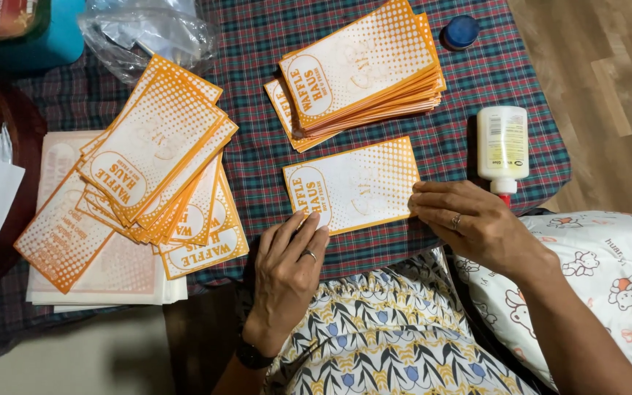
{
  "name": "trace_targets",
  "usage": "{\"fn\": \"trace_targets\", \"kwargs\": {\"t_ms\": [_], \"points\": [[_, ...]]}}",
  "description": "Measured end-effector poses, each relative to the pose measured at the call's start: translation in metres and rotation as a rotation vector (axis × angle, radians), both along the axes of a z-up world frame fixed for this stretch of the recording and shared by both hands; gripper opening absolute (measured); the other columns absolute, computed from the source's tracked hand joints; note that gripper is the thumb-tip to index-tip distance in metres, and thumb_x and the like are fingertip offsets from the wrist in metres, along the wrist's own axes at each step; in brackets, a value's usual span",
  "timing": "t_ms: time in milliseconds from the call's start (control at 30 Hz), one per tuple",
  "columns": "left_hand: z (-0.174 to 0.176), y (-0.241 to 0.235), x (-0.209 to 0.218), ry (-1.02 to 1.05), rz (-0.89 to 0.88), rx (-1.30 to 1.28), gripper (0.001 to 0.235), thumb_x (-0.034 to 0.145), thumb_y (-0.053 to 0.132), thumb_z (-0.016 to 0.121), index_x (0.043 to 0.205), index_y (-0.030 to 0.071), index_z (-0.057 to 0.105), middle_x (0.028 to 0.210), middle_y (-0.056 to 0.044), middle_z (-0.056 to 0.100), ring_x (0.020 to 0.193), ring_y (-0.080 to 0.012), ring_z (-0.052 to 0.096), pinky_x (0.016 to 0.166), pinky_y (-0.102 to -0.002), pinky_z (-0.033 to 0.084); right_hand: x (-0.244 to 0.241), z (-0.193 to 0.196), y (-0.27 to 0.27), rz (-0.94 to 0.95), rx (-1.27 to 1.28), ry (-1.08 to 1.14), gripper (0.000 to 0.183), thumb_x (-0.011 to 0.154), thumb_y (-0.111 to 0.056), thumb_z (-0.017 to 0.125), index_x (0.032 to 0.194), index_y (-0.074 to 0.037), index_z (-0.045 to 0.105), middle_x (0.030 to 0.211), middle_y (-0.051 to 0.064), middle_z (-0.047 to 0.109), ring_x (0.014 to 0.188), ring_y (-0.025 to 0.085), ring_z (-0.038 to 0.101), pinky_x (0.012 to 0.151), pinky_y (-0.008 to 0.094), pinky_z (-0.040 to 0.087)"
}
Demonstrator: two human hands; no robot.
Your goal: Applying glue to paper bags and folding them to complete the assembly process.
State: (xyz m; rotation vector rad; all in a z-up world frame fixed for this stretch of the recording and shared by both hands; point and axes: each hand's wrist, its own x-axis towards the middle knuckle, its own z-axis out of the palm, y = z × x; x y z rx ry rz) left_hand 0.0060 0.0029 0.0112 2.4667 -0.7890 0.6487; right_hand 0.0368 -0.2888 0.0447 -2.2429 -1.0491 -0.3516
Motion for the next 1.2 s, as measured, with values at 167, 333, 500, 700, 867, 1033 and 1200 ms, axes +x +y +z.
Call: {"fn": "trace_targets", "kwargs": {"t_ms": [167, 333, 500, 700, 867, 1033, 1200], "points": [[0.0, 0.006, 0.0, 0.031, -0.05, 0.022, 0.025, 0.09, 0.003, 0.083, 0.112, -0.005, 0.075, 0.124, -0.02, 0.073, 0.118, -0.036, 0.067, 0.092, -0.048, 0.054, 0.001, 0.002, 0.0, 0.009, -0.012, 0.008, 0.018, 0.092, 0.002, 0.071, 0.109, 0.006, 0.072, 0.114, 0.017, 0.074, 0.116, 0.034, 0.071, 0.093, 0.04, 0.06], [-0.004, 0.009, -0.002, 0.036, -0.047, 0.009, 0.026, 0.09, 0.004, 0.083, 0.113, -0.004, 0.075, 0.126, -0.019, 0.072, 0.122, -0.0357, 0.066, 0.094, -0.049, 0.054, 0.008, 0.004, 0.0, 0.015, -0.01, 0.102, 0.017, 0.095, -0.002, 0.065, 0.11, 0.003, 0.071, 0.114, 0.018, 0.072, 0.11, 0.032, 0.07, 0.096, 0.041, 0.059], [-0.006, 0.009, -0.001, 0.035, -0.046, -0.009, 0.026, 0.093, 0.014, 0.08, 0.113, -0.002, 0.077, 0.127, -0.016, 0.073, 0.124, -0.0334, 0.065, 0.097, -0.048, 0.052, 0.019, 0.006, -0.001, 0.016, -0.029, 0.215, 0.017, 0.095, -0.006, 0.066, 0.111, 0.0, 0.071, 0.113, 0.012, 0.071, 0.104, 0.025, 0.067, 0.091, 0.036, 0.056], [-0.013, 0.016, -0.004, 0.044, -0.063, -0.006, 0.038, 0.091, 0.014, 0.085, 0.125, 0.004, 0.07, 0.134, -0.013, 0.069, 0.128, -0.0331, 0.064, 0.102, -0.05, 0.05, 0.03, -0.005, -0.012, -0.12, -0.424, 0.127, 0.045, 0.089, -0.022, 0.071, 0.13, -0.004, 0.065, 0.141, 0.01, 0.065, 0.147, 0.038, 0.043, 0.112, 0.053, 0.041], [-0.01, 0.015, -0.003, 0.064, -0.065, -0.023, 0.032, 0.092, 0.013, 0.082, 0.121, 0.002, 0.073, 0.133, -0.014, 0.069, 0.128, -0.032, 0.064, 0.102, -0.049, 0.049, 0.05, -0.008, -0.017, -0.12, -0.662, 0.163, 0.103, 0.078, -0.043, 0.072, 0.163, -0.01, 0.023, 0.17, 0.011, 0.02, 0.156, 0.044, -0.012, 0.121, 0.063, -0.001], [0.009, -0.006, 0.006, -0.023, 0.079, -0.053, 0.019, 0.092, 0.019, 0.083, 0.092, 0.003, 0.072, 0.108, -0.013, 0.072, 0.104, -0.0305, 0.067, 0.083, -0.045, 0.048, 0.055, -0.013, -0.022, -0.111, -0.701, 0.093, 0.108, 0.078, -0.052, 0.069, 0.165, -0.012, 0.019, 0.17, 0.009, 0.02, 0.157, 0.043, -0.012, 0.121, 0.064, -0.006], [0.012, -0.061, 0.034, -0.034, 0.072, -0.004, 0.033, 0.086, -0.009, 0.064, 0.106, 0.015, 0.077, 0.112, -0.003, 0.072, 0.099, -0.0287, 0.061, 0.086, -0.046, 0.051, 0.055, -0.019, -0.022, -0.118, -0.682, -0.007, 0.103, 0.073, -0.051, 0.07, 0.161, -0.013, 0.032, 0.168, 0.007, 0.033, 0.16, 0.044, 0.006, 0.121, 0.071, 0.007]]}}
